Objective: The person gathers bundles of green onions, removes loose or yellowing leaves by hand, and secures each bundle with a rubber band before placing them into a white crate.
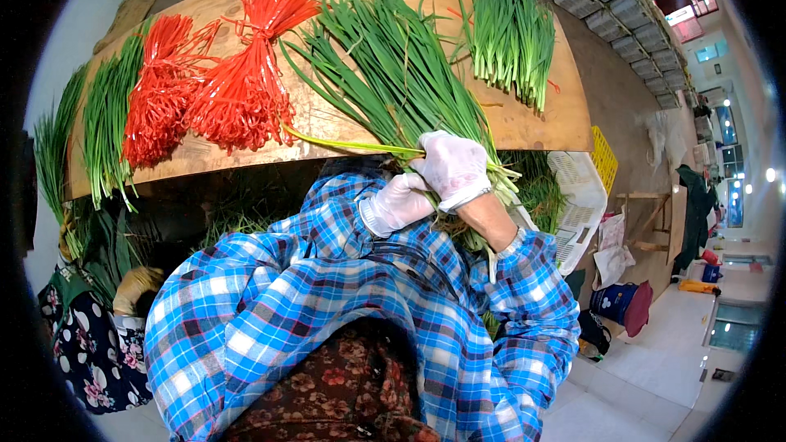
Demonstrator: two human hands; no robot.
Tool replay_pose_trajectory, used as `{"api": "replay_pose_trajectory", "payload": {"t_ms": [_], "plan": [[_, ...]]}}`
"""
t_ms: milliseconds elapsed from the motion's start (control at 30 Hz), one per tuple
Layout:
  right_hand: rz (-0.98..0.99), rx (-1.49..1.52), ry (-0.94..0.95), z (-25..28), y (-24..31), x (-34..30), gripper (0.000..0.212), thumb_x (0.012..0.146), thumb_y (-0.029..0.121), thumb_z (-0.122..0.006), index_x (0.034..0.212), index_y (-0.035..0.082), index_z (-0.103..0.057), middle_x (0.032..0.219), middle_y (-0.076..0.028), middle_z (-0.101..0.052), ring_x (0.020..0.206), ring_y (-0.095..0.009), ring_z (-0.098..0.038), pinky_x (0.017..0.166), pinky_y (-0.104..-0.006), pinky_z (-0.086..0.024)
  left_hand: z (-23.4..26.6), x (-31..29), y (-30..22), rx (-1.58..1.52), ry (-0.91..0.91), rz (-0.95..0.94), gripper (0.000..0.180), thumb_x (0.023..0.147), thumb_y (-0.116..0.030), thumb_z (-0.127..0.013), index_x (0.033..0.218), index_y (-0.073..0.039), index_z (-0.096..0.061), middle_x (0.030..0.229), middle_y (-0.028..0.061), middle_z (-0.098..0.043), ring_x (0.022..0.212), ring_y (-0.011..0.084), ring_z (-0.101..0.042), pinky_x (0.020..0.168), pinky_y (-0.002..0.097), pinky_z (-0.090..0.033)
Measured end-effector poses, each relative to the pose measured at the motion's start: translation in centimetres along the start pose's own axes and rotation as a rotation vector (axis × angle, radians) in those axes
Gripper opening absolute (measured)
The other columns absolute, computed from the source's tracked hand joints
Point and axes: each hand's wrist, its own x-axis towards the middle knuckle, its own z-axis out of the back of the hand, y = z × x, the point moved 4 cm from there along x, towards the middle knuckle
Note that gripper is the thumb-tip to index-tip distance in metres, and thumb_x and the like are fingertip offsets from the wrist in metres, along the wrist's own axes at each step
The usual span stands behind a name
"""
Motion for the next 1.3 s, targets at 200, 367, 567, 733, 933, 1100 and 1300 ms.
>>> {"api": "replay_pose_trajectory", "payload": {"t_ms": [200,367,567,733,933,1100,1300], "plan": [[-0.109,0.590,0.009,1.5,-2.8,0.0,0.018,0.075,0.019,-0.063,0.079,0.002,-0.060,0.069,-0.008,-0.057,0.062,-0.020,-0.055,0.058,-0.0308,-0.043,-0.2,-0.5,-0.1,0.008,-0.082,0.085,0.053,0.072,0.003,-0.045,0.125,0.000,-0.037,0.125,0.0164,-0.044,0.120,0.0317,-0.039,0.104,0.0472,-0.028],[-0.312,1.126,0.149,2.4,-3.2,-0.6,0.013,0.084,0.013,-0.056,0.088,0.000,-0.054,0.069,0.000,-0.053,0.060,-0.006,-0.048,0.056,-0.0208,-0.040,-1.7,-0.1,-0.2,0.024,0.067,0.031,0.043,0.077,-0.001,-0.048,0.120,0.003,-0.044,0.118,0.0141,-0.051,0.110,0.0281,-0.048,0.099,0.0442,-0.035],[-0.335,1.252,0.044,3.5,-4.3,-2.0,0.018,0.080,0.013,-0.059,0.093,0.000,-0.057,0.073,0.001,-0.053,0.062,-0.007,-0.048,0.059,-0.0212,-0.041,-2.1,-0.2,-1.0,0.044,0.102,0.030,0.050,0.076,-0.005,-0.052,0.124,0.004,-0.040,0.120,0.0175,-0.050,0.113,0.0315,-0.047,0.103,0.0466,-0.031],[-0.085,0.750,0.046,2.5,-3.0,-2.4,0.027,0.073,0.019,-0.068,0.093,0.002,-0.061,0.075,-0.008,-0.061,0.066,-0.015,-0.058,0.061,-0.0270,-0.045,-1.2,-0.4,-1.1,0.072,0.000,0.027,0.044,0.079,-0.007,-0.050,0.121,0.003,-0.042,0.116,0.0168,-0.052,0.111,0.0316,-0.048,0.101,0.0464,-0.033],[0.034,0.854,-0.282,2.9,-3.5,-3.4,0.008,0.084,0.010,-0.057,0.084,0.003,-0.061,0.068,-0.007,-0.059,0.050,-0.013,-0.050,0.047,-0.0236,-0.039,0.4,0.3,-1.2,-0.021,-0.001,0.130,0.040,0.084,-0.012,-0.047,0.119,0.005,-0.042,0.118,0.0212,-0.050,0.109,0.0345,-0.048,0.101,0.0486,-0.032],[-0.013,0.861,-0.342,4.3,-4.7,-5.1,0.009,0.082,0.005,-0.058,0.090,0.004,-0.062,0.078,-0.004,-0.064,0.058,-0.008,-0.054,0.052,-0.0204,-0.042,-2.2,-0.3,-2.6,0.110,-0.156,-0.032,0.041,0.087,-0.017,-0.045,0.121,0.006,-0.042,0.118,0.0222,-0.051,0.108,0.0358,-0.050,0.096,0.0494,-0.037],[0.361,-0.129,-0.089,1.4,-2.1,-5.2,0.054,0.070,0.026,-0.068,0.121,0.019,-0.050,0.058,-0.006,-0.057,0.050,-0.022,-0.058,0.044,-0.0340,-0.043,-0.4,0.1,-3.2,0.049,-0.218,0.080,0.041,0.088,-0.024,-0.040,0.117,0.005,-0.043,0.109,0.0228,-0.054,0.101,0.0370,-0.053,0.092,0.0504,-0.040]]}}
